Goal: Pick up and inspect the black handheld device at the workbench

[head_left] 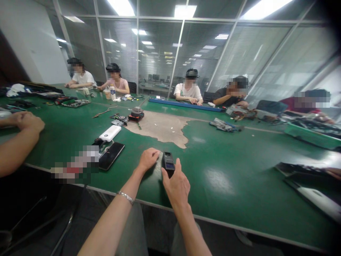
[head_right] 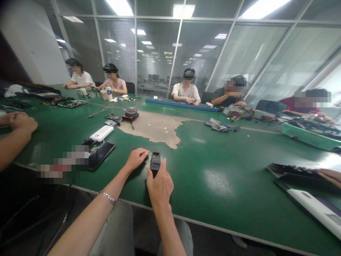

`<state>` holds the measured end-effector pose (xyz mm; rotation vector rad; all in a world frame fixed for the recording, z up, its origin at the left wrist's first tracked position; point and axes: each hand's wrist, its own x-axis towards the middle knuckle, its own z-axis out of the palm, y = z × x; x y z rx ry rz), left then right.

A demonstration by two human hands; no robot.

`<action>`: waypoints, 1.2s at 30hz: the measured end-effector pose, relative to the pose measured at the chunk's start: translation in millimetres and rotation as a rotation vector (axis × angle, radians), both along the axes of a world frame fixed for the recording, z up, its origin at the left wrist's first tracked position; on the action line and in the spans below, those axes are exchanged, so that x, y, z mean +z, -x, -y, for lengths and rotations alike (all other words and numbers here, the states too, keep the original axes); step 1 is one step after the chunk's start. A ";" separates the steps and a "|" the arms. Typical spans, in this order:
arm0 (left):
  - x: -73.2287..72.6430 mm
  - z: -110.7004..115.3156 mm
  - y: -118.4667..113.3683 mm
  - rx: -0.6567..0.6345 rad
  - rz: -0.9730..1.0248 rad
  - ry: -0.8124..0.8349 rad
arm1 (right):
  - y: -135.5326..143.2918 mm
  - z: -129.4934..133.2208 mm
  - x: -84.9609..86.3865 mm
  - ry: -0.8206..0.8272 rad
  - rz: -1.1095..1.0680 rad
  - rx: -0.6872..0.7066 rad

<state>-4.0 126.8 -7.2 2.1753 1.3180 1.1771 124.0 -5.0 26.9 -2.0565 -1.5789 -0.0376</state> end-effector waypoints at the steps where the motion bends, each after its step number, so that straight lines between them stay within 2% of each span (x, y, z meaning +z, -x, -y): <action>1: -0.1 0.0 -0.1 -0.002 0.000 0.000 | -0.8 0.5 -2.1 0.004 -0.003 0.006; 6: 0.2 0.7 -0.6 0.004 0.001 0.002 | -6.2 -1.0 -6.6 -0.040 -0.065 0.032; 17: -0.9 -0.6 -1.6 -0.007 -0.002 -0.007 | -1.6 -5.3 2.2 -0.016 -0.068 0.011; 23: 0.7 1.1 -1.0 0.002 -0.005 0.016 | -7.2 -8.3 23.7 -0.126 -0.121 -0.002; 28: 0.4 1.1 -1.0 0.001 -0.008 -0.002 | -36.9 -12.1 37.5 -0.302 -0.206 -0.001; 31: 0.5 0.8 -1.3 0.000 -0.015 -0.005 | -64.2 -13.1 29.3 -0.315 -0.199 -0.032; 36: 1.0 1.1 -2.0 -0.004 -0.022 -0.010 | -99.5 -10.7 1.1 -0.251 -0.156 -0.122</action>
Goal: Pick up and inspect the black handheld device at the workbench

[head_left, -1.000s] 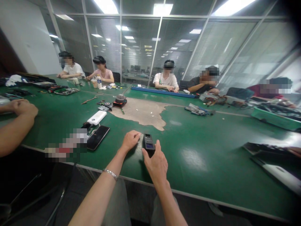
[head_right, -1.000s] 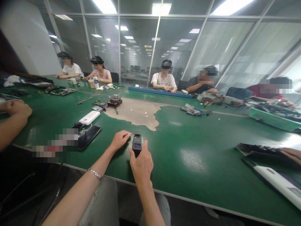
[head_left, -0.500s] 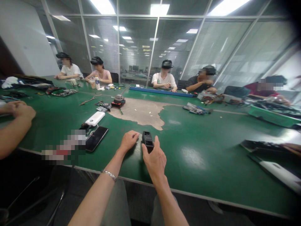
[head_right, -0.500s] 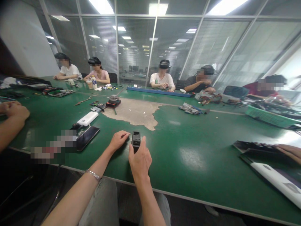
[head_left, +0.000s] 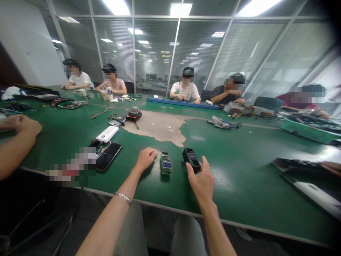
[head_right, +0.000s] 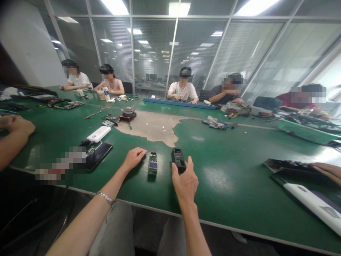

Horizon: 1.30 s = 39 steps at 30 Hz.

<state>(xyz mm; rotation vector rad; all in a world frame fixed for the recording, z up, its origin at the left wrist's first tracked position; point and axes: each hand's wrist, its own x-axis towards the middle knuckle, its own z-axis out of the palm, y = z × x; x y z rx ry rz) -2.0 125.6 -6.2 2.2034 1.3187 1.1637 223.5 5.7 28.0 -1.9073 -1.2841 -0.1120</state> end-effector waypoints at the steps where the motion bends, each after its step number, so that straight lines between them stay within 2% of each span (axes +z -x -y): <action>1: -0.1 -0.1 -0.1 0.002 -0.002 0.001 | -3.8 0.7 -4.8 0.011 0.005 -0.009; 6: -1.5 -1.2 -0.3 0.008 0.002 0.008 | -9.9 2.8 -17.8 0.069 0.028 -0.018; 17: -3.8 -2.3 -0.1 -0.003 0.004 -0.012 | -5.3 7.4 -22.6 0.199 0.103 -0.029; 25: -3.0 -2.0 0.0 0.002 -0.002 -0.010 | -6.8 6.5 -26.1 0.066 0.170 -0.012; 31: -1.4 -0.7 -0.2 0.007 0.004 -0.005 | -5.7 7.5 -20.0 0.164 0.089 -0.032; 35: -0.1 -0.2 -0.4 0.003 -0.002 0.001 | 2.5 9.0 -8.3 0.047 -0.012 0.005; 39: 0.0 -0.2 0.1 0.001 0.003 0.004 | 26.0 9.6 8.0 -0.044 -0.149 0.119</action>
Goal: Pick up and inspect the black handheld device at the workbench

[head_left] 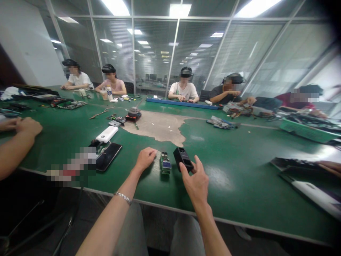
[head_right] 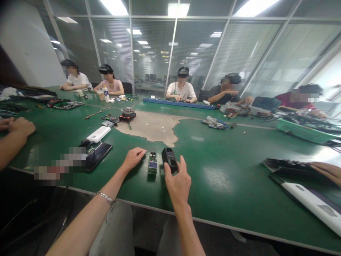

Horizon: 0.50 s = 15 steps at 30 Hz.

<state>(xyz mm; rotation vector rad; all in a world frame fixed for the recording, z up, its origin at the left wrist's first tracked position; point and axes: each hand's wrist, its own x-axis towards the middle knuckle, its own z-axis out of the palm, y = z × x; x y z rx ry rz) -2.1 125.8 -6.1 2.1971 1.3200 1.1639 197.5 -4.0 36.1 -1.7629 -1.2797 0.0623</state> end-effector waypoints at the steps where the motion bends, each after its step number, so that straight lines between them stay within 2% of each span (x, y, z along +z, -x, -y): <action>1: -0.1 0.1 0.2 -0.002 0.003 0.000 | 7.4 -0.4 3.4 -0.007 -0.010 0.025; 6: -0.9 0.2 0.7 -0.003 0.026 -0.003 | 38.4 -6.2 12.1 0.031 0.057 0.052; 15: -4.1 -1.9 2.2 -0.002 0.041 0.012 | 66.1 -11.6 17.2 0.157 0.255 -0.011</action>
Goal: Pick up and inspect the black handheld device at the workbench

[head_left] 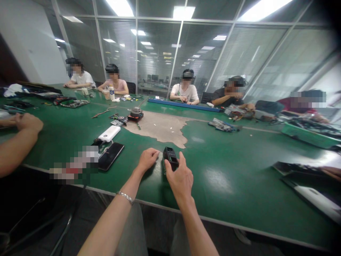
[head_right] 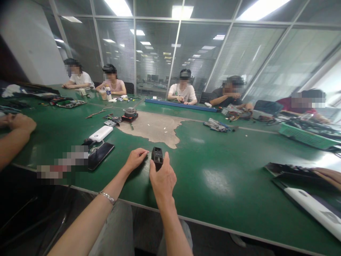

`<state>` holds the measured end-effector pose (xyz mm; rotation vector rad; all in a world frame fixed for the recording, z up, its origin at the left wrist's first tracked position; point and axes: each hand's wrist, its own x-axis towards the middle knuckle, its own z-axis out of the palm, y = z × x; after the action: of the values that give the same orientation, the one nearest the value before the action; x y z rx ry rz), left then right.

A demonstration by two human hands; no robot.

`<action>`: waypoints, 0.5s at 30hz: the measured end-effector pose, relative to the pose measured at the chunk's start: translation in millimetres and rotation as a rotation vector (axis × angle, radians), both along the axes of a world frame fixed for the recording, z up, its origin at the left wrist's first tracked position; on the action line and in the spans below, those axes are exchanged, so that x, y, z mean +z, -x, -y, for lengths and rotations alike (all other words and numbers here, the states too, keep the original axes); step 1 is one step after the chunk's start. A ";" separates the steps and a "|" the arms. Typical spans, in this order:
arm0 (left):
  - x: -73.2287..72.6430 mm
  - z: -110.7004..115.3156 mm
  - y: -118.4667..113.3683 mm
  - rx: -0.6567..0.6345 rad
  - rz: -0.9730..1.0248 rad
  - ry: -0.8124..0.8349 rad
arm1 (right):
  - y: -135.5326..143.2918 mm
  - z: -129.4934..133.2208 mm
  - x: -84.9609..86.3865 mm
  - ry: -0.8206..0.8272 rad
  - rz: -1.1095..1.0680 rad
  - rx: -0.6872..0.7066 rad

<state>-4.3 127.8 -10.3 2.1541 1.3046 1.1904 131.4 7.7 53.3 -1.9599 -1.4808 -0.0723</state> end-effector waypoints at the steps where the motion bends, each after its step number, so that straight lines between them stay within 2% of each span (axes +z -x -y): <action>1: 0.2 -0.2 0.2 -0.001 -0.007 -0.002 | 2.2 0.2 -0.4 0.012 0.012 -0.004; 15: 2.2 0.3 -0.1 -0.007 -0.024 -0.018 | 6.8 10.9 -30.4 0.042 0.045 0.038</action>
<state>-4.2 127.5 -8.1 2.1901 1.3003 1.1809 124.6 -3.3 22.9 -1.9746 -1.5596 -0.0702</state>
